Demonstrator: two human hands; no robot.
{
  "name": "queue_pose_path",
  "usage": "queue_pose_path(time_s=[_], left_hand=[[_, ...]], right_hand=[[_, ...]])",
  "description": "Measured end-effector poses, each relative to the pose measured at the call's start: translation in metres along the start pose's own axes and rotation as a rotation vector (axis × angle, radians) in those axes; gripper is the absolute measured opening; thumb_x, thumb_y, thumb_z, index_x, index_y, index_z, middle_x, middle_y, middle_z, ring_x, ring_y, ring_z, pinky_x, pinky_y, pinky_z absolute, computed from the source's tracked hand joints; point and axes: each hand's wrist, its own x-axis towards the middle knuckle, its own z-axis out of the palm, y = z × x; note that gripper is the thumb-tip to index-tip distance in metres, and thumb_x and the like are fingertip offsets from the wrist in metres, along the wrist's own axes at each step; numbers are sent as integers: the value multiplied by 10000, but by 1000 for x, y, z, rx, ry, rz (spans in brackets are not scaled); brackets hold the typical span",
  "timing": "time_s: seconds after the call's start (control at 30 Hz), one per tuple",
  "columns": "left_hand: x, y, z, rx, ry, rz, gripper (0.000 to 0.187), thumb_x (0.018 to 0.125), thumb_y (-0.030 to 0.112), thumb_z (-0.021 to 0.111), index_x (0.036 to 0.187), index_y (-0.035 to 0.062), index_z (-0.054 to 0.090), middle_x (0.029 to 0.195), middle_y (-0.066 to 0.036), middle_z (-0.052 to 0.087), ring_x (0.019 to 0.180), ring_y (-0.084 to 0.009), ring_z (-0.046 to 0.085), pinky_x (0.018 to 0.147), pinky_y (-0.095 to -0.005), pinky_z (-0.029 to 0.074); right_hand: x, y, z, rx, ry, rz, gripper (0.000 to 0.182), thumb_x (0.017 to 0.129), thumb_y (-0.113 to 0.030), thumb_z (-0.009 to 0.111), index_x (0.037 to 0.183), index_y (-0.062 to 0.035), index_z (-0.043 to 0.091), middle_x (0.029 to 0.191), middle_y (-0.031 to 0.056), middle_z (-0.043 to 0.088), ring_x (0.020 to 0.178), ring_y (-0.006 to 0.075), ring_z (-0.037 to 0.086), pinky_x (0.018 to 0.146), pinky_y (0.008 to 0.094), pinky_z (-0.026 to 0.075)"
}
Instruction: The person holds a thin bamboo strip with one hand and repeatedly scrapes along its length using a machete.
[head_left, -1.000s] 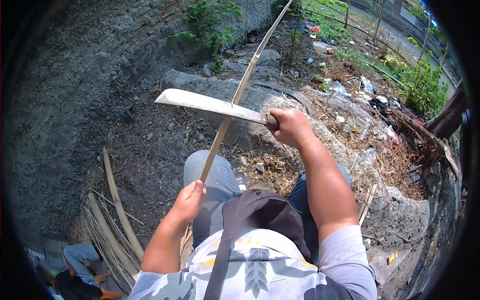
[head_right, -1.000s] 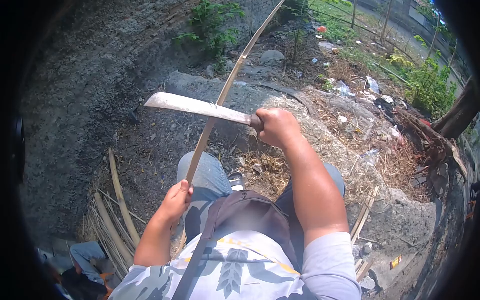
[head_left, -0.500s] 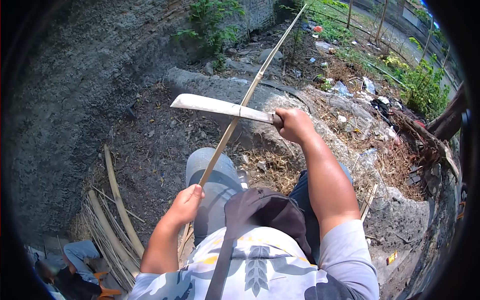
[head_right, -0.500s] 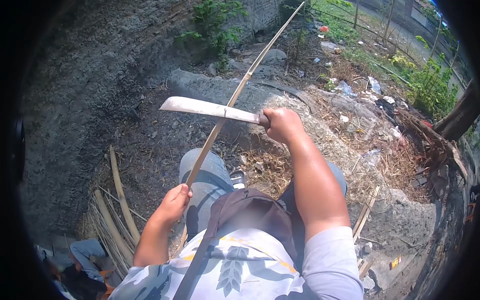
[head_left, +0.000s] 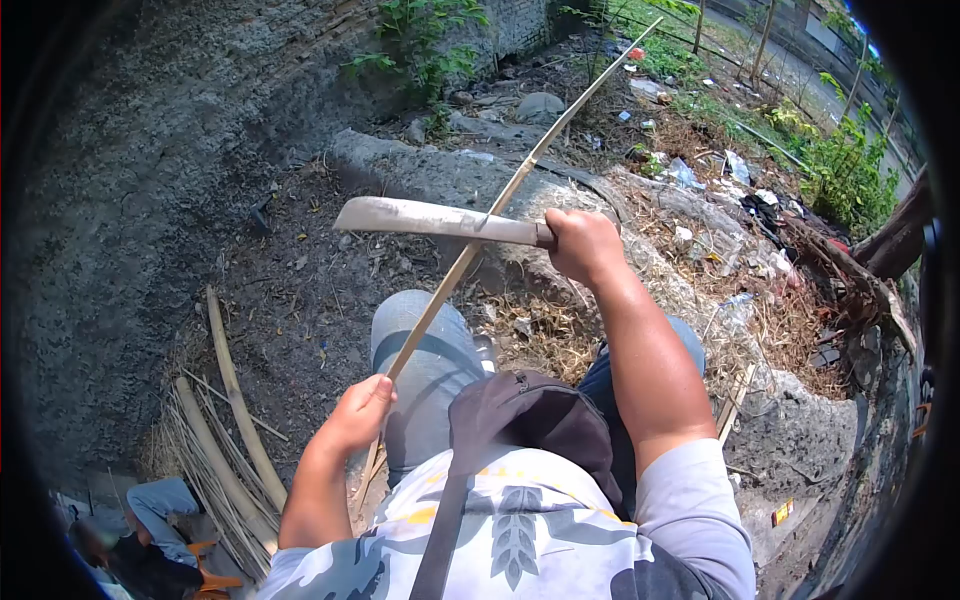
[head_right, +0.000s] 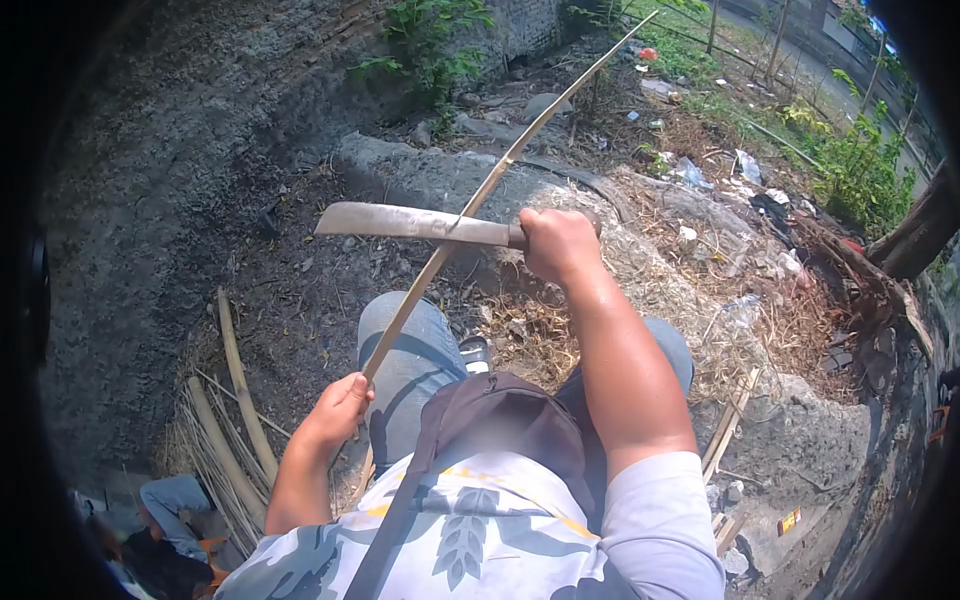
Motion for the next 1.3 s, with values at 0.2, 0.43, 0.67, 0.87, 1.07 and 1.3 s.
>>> queue_pose_path(time_s=[0.2,0.43,0.67,0.87,1.07,1.3], left_hand=[[-34,-14,-16,69,-11,16,547,1134,514,426,925,48,622,751,15,536,707,-95,480,649,-296,433],[-6,-1,7,-249,-42,-9,501,1131,535,411,979,86,576,710,40,479,613,-75,429,563,-273,388],[10,34,15,-535,-33,-155,317,1089,446,568,1021,137,549,695,78,440,538,-52,362,488,-262,326],[-4,33,19,-277,-89,-145,244,944,192,744,894,166,507,797,103,449,707,-31,416,597,-251,358],[1,46,31,-224,-88,-196,276,959,233,755,884,161,500,819,98,471,736,-29,434,628,-255,382],[0,40,32,-218,85,-49,305,1060,378,661,917,129,561,719,101,455,593,-27,397,506,-241,317]], right_hand=[[8,76,0,370,132,790,293,831,-241,687,1025,-24,720,998,244,756,982,423,727,886,496,550],[-3,34,-3,438,213,457,314,865,-317,791,1034,-61,727,932,207,754,890,416,718,801,472,551],[-17,-41,2,128,-78,-237,178,731,-166,755,863,-131,640,773,113,690,800,364,720,722,509,569],[-6,-18,-1,73,-157,-149,182,725,-153,749,890,-122,679,845,149,721,870,388,723,773,514,576],[-4,-8,-19,117,-307,122,230,762,-129,745,990,-115,720,983,163,756,996,374,731,879,493,586],[-10,-12,-12,223,-141,-6,191,833,-258,769,956,-125,708,898,177,738,909,409,719,788,528,574]])
